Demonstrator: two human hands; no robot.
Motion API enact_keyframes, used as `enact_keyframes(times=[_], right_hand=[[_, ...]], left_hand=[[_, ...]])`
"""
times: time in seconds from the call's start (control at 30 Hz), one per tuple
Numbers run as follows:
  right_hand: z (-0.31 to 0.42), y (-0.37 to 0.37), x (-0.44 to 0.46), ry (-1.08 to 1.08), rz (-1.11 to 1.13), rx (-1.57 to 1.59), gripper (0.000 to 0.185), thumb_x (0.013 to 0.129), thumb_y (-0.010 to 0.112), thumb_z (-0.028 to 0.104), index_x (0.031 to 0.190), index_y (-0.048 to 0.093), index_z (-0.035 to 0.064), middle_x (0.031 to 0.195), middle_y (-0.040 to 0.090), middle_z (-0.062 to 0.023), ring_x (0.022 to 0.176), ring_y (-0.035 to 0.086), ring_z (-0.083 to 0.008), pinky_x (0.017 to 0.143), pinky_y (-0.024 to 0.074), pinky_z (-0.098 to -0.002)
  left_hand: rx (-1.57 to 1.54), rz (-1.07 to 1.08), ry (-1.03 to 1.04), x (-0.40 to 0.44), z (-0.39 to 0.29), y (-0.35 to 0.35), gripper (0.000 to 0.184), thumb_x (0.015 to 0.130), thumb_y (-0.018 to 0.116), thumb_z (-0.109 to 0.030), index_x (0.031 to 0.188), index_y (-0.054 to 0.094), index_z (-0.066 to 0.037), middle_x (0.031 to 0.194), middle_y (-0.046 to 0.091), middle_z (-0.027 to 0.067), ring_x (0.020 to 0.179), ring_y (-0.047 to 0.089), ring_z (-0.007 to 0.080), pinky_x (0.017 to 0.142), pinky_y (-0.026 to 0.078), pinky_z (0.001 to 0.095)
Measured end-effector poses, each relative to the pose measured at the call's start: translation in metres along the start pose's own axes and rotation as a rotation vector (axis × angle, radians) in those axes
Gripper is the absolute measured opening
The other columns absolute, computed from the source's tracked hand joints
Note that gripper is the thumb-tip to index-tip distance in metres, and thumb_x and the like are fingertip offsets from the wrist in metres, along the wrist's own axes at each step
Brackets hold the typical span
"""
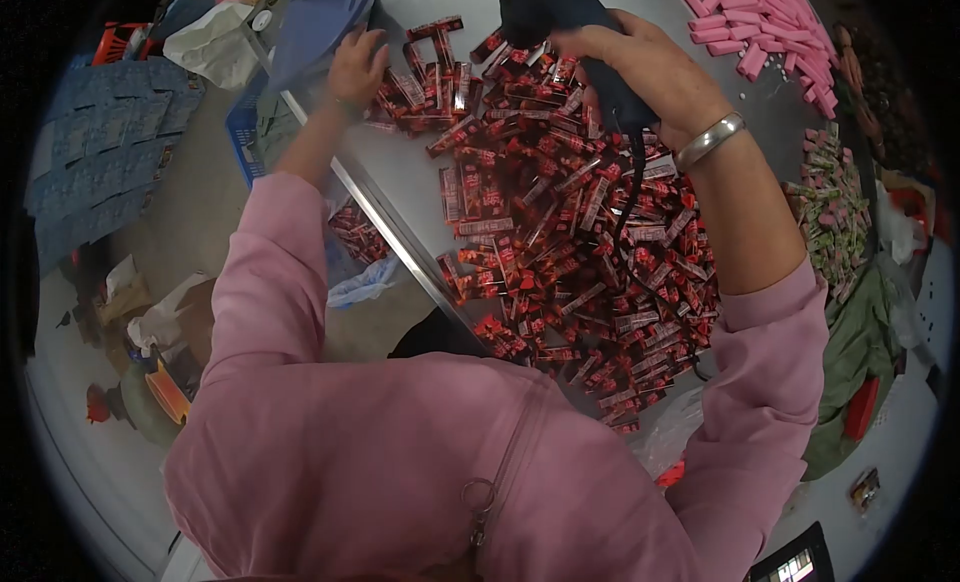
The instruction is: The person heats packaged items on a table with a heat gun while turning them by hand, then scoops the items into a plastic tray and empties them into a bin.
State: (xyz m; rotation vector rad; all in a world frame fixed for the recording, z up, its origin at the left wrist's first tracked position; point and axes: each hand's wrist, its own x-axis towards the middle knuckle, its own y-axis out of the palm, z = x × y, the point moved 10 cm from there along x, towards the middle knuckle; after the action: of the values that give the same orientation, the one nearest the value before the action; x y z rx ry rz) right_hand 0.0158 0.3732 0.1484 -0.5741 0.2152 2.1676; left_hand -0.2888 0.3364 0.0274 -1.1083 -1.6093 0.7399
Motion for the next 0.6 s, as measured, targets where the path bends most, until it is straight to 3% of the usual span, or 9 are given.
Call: enact_keyframes(times=[0.07, 0.17, 0.3, 0.37, 0.43, 0.53, 0.57, 0.6], right_hand=[[0.01, -0.004, -0.004, -0.005, -0.173, -0.149, 0.033, 0.083, 0.068, 0.025, 0.103, 0.052, 0.0042, 0.073, 0.054, -0.001, 0.056, 0.055, -0.0082, 0.048, 0.0494, -0.0244], [0.015, -0.01, -0.009, 0.006, -0.351, -0.078, 0.031, 0.083, 0.067, 0.025, 0.1, 0.052, 0.004, 0.073, 0.054, -0.0009, 0.055, 0.055, -0.0081, 0.048, 0.0486, -0.024], [0.001, -0.004, -0.011, -0.08, -0.17, -0.062, 0.028, 0.084, 0.066, 0.024, 0.098, 0.051, 0.0043, 0.073, 0.055, -0.0014, 0.055, 0.055, -0.0086, 0.048, 0.0476, -0.0234], [0.0, 0.02, -0.02, -0.019, 0.032, -0.032, 0.038, 0.08, 0.066, 0.028, 0.1, 0.054, -0.0008, 0.072, 0.058, -0.006, 0.053, 0.056, -0.0122, 0.05, 0.0477, -0.025], [0.002, 0.018, -0.005, -0.047, -0.003, -0.068, 0.033, 0.082, 0.066, 0.025, 0.101, 0.053, 0.0019, 0.073, 0.057, -0.0042, 0.054, 0.056, -0.0108, 0.049, 0.0477, -0.0239], [0.034, 0.029, -0.005, -0.154, -0.127, -0.062, 0.029, 0.084, 0.066, 0.022, 0.103, 0.052, 0.0046, 0.075, 0.056, -0.0022, 0.055, 0.056, -0.0089, 0.048, 0.0478, -0.0226], [0.049, 0.029, -0.011, -0.218, -0.227, -0.015, 0.031, 0.084, 0.066, 0.023, 0.104, 0.052, 0.0045, 0.075, 0.056, -0.0022, 0.055, 0.056, -0.0085, 0.048, 0.048, -0.0224], [0.058, 0.032, -0.013, -0.272, -0.232, -0.014, 0.034, 0.083, 0.067, 0.024, 0.105, 0.051, 0.0035, 0.075, 0.056, -0.0022, 0.055, 0.056, -0.009, 0.049, 0.0488, -0.0227]], left_hand=[[0.05, 0.015, 0.009, 0.005, 0.021, -0.001, 0.035, 0.088, 0.057, -0.026, 0.119, 0.056, -0.009, 0.131, 0.048, 0.0211, 0.114, 0.05, 0.0392, 0.098, 0.041, 0.0451], [0.176, 0.067, -0.064, 0.01, 0.046, 0.001, 0.036, 0.087, 0.057, -0.026, 0.12, 0.055, -0.011, 0.131, 0.049, 0.0198, 0.115, 0.05, 0.0387, 0.098, 0.042, 0.0442], [0.087, 0.123, -0.066, 0.008, 0.048, 0.033, 0.036, 0.088, 0.055, -0.024, 0.121, 0.055, -0.012, 0.129, 0.05, 0.0179, 0.116, 0.049, 0.0367, 0.098, 0.041, 0.0436], [0.031, 0.095, -0.035, 0.011, 0.024, 0.047, 0.035, 0.088, 0.055, -0.024, 0.121, 0.055, -0.012, 0.127, 0.052, 0.0176, 0.116, 0.05, 0.0359, 0.098, 0.041, 0.0434], [-0.063, 0.236, -0.111, 0.014, 0.007, 0.068, 0.033, 0.088, 0.053, -0.022, 0.12, 0.055, -0.012, 0.123, 0.054, 0.018, 0.114, 0.051, 0.0349, 0.099, 0.04, 0.043], [0.016, 0.246, -0.176, 0.013, -0.004, 0.053, 0.032, 0.089, 0.052, -0.021, 0.118, 0.055, -0.009, 0.119, 0.056, 0.0177, 0.112, 0.051, 0.0348, 0.099, 0.04, 0.0432], [0.023, 0.243, -0.178, 0.006, -0.002, 0.046, 0.032, 0.089, 0.052, -0.021, 0.118, 0.055, -0.009, 0.119, 0.056, 0.0177, 0.112, 0.051, 0.0348, 0.099, 0.04, 0.0432], [0.006, 0.105, -0.186, 0.001, 0.001, 0.026, 0.033, 0.088, 0.052, -0.02, 0.118, 0.055, -0.007, 0.119, 0.055, 0.0183, 0.112, 0.051, 0.0355, 0.098, 0.039, 0.044]])
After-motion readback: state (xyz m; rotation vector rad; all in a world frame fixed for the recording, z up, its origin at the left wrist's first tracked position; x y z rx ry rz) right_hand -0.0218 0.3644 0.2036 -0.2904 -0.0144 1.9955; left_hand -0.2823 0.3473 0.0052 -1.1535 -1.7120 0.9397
